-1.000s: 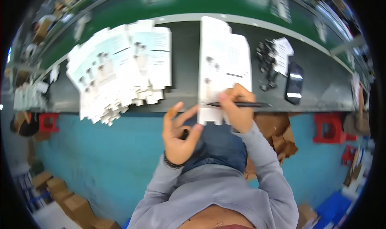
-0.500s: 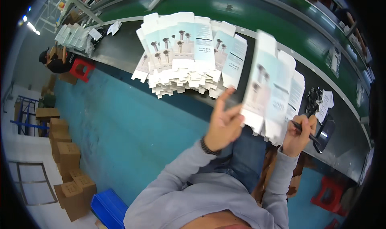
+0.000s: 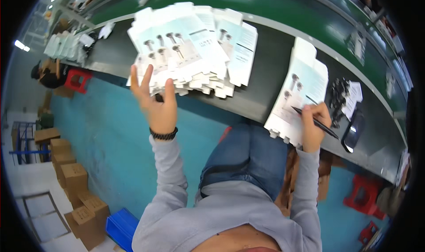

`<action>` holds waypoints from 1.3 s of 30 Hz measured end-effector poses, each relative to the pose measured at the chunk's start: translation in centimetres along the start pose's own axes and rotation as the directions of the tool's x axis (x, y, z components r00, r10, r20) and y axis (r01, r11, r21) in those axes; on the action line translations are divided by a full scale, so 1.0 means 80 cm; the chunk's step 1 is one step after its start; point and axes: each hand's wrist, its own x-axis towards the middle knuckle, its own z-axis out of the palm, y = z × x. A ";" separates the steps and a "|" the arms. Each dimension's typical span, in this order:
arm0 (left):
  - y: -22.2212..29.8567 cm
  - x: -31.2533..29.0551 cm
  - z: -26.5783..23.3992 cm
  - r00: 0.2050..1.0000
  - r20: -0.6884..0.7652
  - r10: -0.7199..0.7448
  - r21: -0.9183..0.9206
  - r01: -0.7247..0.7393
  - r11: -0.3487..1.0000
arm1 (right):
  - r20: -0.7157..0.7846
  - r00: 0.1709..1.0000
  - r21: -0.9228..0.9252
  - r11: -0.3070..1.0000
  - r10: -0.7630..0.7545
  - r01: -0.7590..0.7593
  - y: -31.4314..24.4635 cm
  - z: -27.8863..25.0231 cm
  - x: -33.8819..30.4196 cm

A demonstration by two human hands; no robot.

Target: Marking product packaging boxes with a pen on an electronics factory assembly line.

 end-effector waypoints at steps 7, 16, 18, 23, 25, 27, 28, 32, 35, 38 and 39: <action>0.122 -0.054 -0.002 0.719 0.693 0.054 -0.701 0.655 0.281 | 0.096 0.995 -0.247 0.969 0.015 0.009 0.002 0.014 0.000; 0.172 -0.078 0.022 0.595 0.784 0.176 -0.619 0.772 0.144 | 0.279 0.960 -0.283 0.956 0.002 0.081 -0.003 0.010 -0.004; 0.173 -0.078 0.022 0.574 0.799 0.177 -0.597 0.792 0.125 | 0.293 0.956 -0.285 0.954 -0.007 0.094 -0.002 0.009 -0.003; 0.177 -0.078 0.024 0.595 0.790 0.147 -0.609 0.790 0.077 | 0.310 0.951 -0.308 0.947 0.008 0.092 -0.003 0.011 0.001; 0.173 -0.076 0.025 0.590 0.792 0.156 -0.603 0.796 0.052 | 0.326 0.945 -0.311 0.945 0.007 0.100 -0.004 0.013 0.002; 0.168 -0.072 0.021 0.593 0.791 0.152 -0.604 0.797 0.031 | 0.239 0.971 -0.303 0.948 -0.024 0.098 -0.007 0.020 0.001; 0.168 -0.069 0.018 0.564 0.811 0.153 -0.562 0.825 -0.060 | 0.255 0.966 -0.291 0.950 -0.038 0.115 -0.004 0.020 0.001; 0.159 -0.072 0.015 0.446 0.873 0.199 -0.330 0.839 -0.433 | 0.110 0.992 -0.018 0.998 0.068 -0.067 -0.007 0.018 -0.005; 0.175 -0.077 0.023 0.453 0.837 0.308 -0.312 0.856 -0.413 | 0.071 0.996 0.077 0.995 0.053 -0.058 0.001 0.000 -0.010; 0.176 -0.067 0.012 0.508 0.797 0.327 -0.344 0.826 -0.447 | 0.018 1.000 0.148 0.989 0.019 -0.022 -0.006 -0.012 -0.012; 0.169 -0.059 0.004 0.524 0.800 0.293 -0.371 0.815 -0.445 | -0.048 0.998 0.140 0.989 -0.028 0.034 -0.008 -0.014 -0.007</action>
